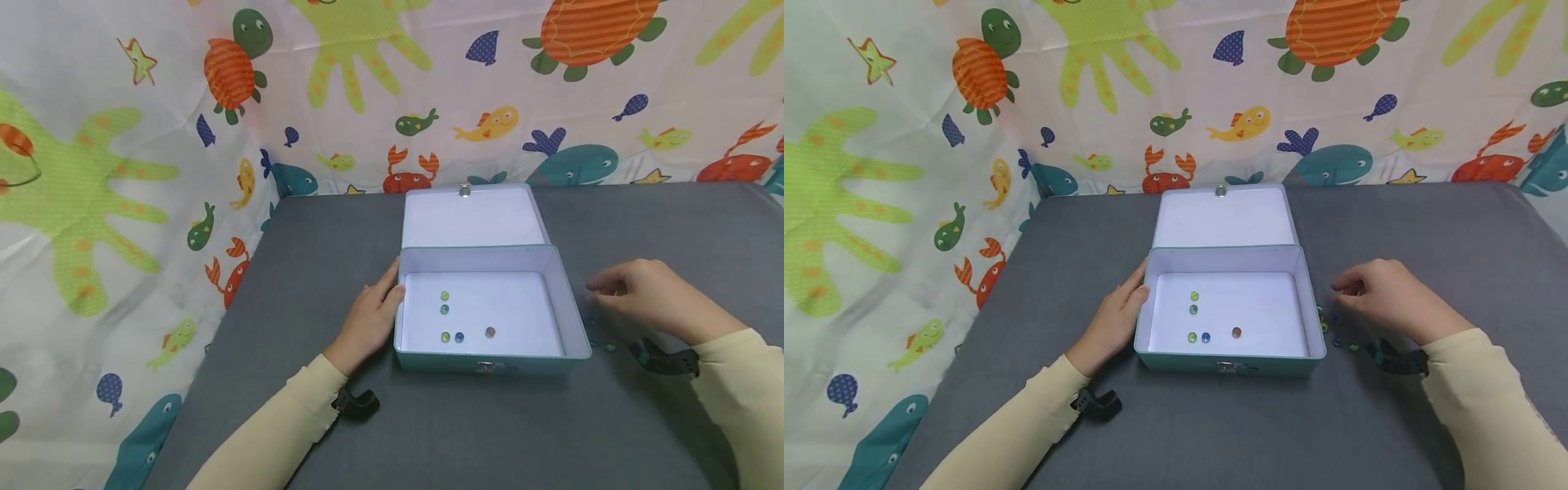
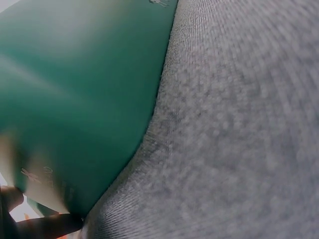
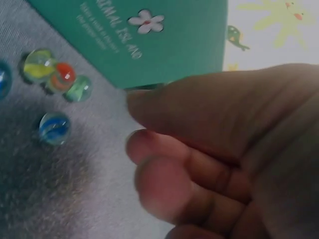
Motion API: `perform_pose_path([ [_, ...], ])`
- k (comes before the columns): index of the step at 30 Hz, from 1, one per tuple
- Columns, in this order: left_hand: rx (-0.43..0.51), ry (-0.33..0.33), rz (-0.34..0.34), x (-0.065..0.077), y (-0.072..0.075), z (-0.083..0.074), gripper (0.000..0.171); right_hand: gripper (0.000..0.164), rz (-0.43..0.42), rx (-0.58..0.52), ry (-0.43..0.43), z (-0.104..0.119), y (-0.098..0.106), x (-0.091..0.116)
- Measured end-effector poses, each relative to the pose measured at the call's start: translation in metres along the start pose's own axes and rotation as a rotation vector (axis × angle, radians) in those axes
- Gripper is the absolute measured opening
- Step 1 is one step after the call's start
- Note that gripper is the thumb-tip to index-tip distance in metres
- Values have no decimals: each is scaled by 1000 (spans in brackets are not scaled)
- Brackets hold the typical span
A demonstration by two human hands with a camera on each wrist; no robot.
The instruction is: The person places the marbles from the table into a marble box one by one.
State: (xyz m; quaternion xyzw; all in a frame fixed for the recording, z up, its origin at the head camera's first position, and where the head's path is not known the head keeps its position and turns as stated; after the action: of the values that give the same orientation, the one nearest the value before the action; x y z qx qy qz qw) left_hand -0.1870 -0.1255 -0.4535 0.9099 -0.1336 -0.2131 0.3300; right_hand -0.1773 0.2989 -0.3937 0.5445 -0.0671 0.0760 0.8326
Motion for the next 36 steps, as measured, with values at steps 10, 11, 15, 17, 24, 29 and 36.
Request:
perform_pose_path([
  [10, 8, -10, -11, -1, -1, -1, 59, 15, 82, 36, 37, -11, -5, -4],
  [11, 6, -16, -10, -2, -1, -2, 59, 14, 91, 37, 34, -12, -5, -4],
  [15, 3, -31, -1, -2, 1, -3, 59, 13, 137, 28, 31, -12, -7, -3],
  [17, 1, -34, 2, -2, 1, -3, 59, 13, 166, 24, 27, -11, -8, -2],
  [24, 10, -30, 4, -1, 2, -4, 59, 11, 213, 21, 23, -11, -12, -1],
  [29, 9, -21, 8, 0, 1, -3, 59, 10, 205, 18, 28, -12, -14, -2],
  [36, 13, 2, 2, 0, 1, -3, 59, 10, 160, 37, 29, -12, -11, -3],
])
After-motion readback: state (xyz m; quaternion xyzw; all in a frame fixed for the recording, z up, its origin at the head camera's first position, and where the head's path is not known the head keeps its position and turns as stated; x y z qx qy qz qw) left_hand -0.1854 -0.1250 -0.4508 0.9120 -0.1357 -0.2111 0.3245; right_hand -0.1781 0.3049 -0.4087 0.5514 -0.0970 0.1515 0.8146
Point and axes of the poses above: each hand's wrist, its own x-axis away from the middle knuckle, its own y-axis out of the back of the hand, z = x × y, the point moved 1 cm from there along -x, towards the middle knuckle, and after that the axes turned 15 degrees about -y, right-handed, at the moved point
